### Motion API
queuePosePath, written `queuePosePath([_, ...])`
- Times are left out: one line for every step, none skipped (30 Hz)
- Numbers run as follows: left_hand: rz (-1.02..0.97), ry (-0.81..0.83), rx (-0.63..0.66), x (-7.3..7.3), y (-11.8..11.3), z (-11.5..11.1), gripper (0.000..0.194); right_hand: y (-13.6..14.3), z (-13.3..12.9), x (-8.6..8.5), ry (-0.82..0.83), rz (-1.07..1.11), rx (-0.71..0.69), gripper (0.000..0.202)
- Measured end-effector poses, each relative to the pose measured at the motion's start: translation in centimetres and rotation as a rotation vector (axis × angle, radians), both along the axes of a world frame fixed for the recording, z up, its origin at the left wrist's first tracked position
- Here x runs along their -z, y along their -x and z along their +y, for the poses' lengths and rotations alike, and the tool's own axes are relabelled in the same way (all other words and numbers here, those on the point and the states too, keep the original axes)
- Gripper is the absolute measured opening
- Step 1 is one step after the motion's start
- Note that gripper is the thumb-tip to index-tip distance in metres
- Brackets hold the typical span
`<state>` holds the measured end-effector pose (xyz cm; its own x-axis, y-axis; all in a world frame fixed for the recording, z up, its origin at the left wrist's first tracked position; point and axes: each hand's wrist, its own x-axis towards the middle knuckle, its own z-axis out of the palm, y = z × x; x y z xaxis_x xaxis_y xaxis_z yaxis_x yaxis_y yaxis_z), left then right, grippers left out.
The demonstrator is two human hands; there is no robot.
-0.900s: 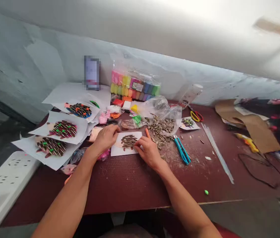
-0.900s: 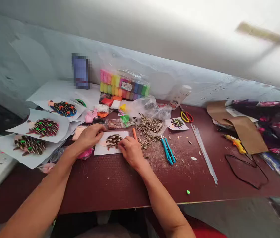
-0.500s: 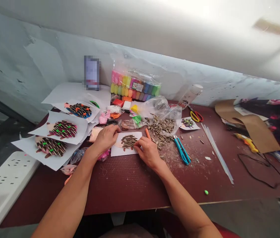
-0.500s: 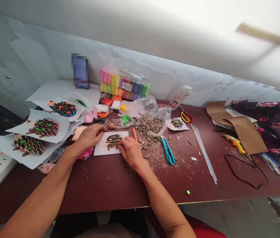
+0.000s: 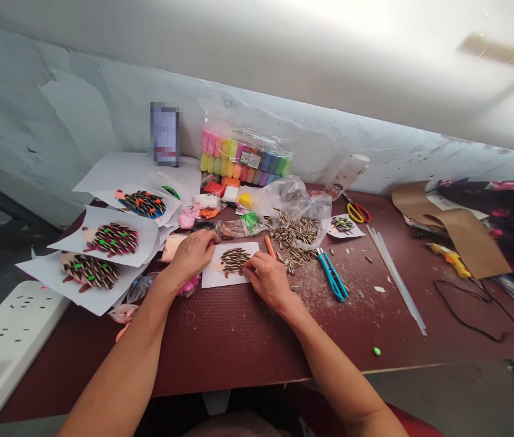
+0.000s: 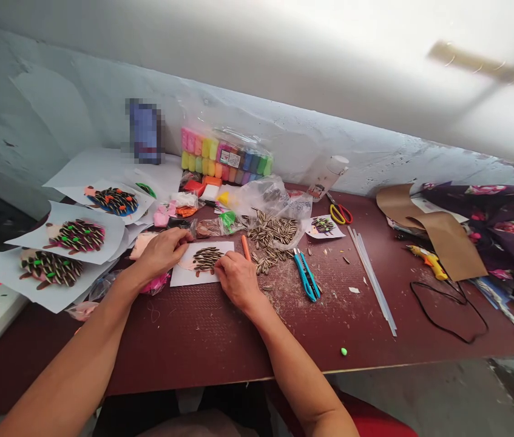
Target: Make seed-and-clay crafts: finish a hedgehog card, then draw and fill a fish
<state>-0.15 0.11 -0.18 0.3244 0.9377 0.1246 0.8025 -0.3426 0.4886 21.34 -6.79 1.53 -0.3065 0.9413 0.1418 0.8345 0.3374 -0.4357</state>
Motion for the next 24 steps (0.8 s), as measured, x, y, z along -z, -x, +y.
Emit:
queuePosePath([0.0, 0.002, -0.001, 0.0, 0.0, 0.0, 0.022, -0.1, 0.0, -0.1, 0.008, 0.014, 0.005, 0.01])
queuePosePath([-0.001, 0.003, -0.002, -0.1, 0.0, 0.0, 0.022, -0.3, 0.0, -0.2, 0.014, 0.03, 0.011, 0.007])
queuePosePath([-0.004, 0.004, -0.002, -0.1, 0.0, 0.0, 0.021, -0.5, 0.0, -0.3, 0.015, 0.047, 0.019, 0.006])
queuePosePath([-0.009, 0.003, -0.002, -0.1, 0.1, 0.0, 0.021, -0.8, 0.1, -0.4, 0.011, 0.065, 0.03, 0.005])
queuePosePath([-0.016, 0.0, -0.001, -0.1, 0.1, 0.0, 0.021, -1.1, 0.2, -0.5, 0.0, 0.085, 0.044, 0.006])
queuePosePath([-0.023, -0.002, 0.001, -0.1, 0.1, 0.0, 0.021, -1.4, 0.3, -0.6, -0.012, 0.105, 0.058, 0.008])
queuePosePath([-0.028, -0.004, 0.003, -0.1, 0.1, 0.0, 0.021, -1.8, 0.4, -0.7, -0.026, 0.121, 0.079, 0.01])
queuePosePath([-0.032, -0.005, 0.004, -0.1, 0.1, 0.0, 0.021, -2.1, 0.5, -0.8, -0.031, 0.124, 0.105, 0.011])
queuePosePath([-0.031, -0.005, 0.006, 0.0, 0.1, 0.0, 0.021, -2.3, 0.6, -0.9, -0.032, 0.113, 0.133, 0.011])
queuePosePath([-0.029, -0.003, 0.006, 0.0, 0.1, 0.0, 0.021, -2.5, 0.7, -0.9, -0.029, 0.095, 0.16, 0.011])
queuePosePath([-0.025, -0.001, 0.005, 0.0, 0.1, 0.0, 0.021, -2.7, 0.8, -0.9, -0.025, 0.071, 0.184, 0.01])
queuePosePath([-0.022, 0.0, 0.002, 0.0, 0.1, 0.0, 0.021, -2.7, 0.8, -0.9, -0.019, 0.046, 0.203, 0.01])
queuePosePath([-0.019, 0.0, 0.0, 0.1, 0.1, 0.0, 0.021, -2.8, 0.9, -0.9, -0.014, 0.022, 0.218, 0.011])
queuePosePath([-0.018, -0.002, -0.002, 0.1, 0.1, 0.0, 0.021, -2.8, 0.9, -0.8, -0.008, 0.002, 0.229, 0.011])
queuePosePath([-0.018, -0.004, -0.003, 0.1, 0.1, 0.0, 0.022, -2.7, 0.9, -0.8, -0.001, -0.016, 0.241, 0.011])
queuePosePath([-0.018, -0.008, -0.003, 0.2, 0.1, 0.0, 0.022, -2.7, 0.9, -0.8, 0.006, -0.031, 0.252, 0.012])
queuePosePath([-0.018, -0.01, -0.001, 0.2, 0.1, 0.0, 0.022, -2.7, 0.9, -0.7, 0.012, -0.043, 0.263, 0.012])
queuePosePath([-0.016, -0.013, 0.0, 0.3, 0.1, 0.1, 0.023, -2.7, 0.9, -0.7, 0.019, -0.052, 0.275, 0.013])
queuePosePath([-0.013, -0.016, 0.001, 0.3, 0.1, 0.1, 0.023, -2.7, 1.0, -0.7, 0.023, -0.059, 0.285, 0.014])
queuePosePath([-0.009, -0.018, 0.002, 0.4, 0.1, 0.1, 0.023, -2.7, 1.0, -0.6, 0.024, -0.063, 0.293, 0.015])
queuePosePath([-0.005, -0.021, 0.005, 0.4, 0.1, 0.1, 0.024, -2.7, 1.0, -0.6, 0.022, -0.066, 0.299, 0.016])
queuePosePath([-0.002, -0.024, 0.007, 0.5, 0.1, 0.1, 0.024, -2.8, 1.1, -0.5, 0.017, -0.067, 0.302, 0.016])
queuePosePath([-0.001, -0.028, 0.009, 0.5, 0.2, 0.1, 0.023, -2.8, 1.1, -0.4, 0.012, -0.068, 0.302, 0.017])
queuePosePath([-0.001, -0.031, 0.01, 0.6, 0.2, 0.1, 0.023, -2.8, 1.1, -0.2, 0.008, -0.07, 0.299, 0.017])
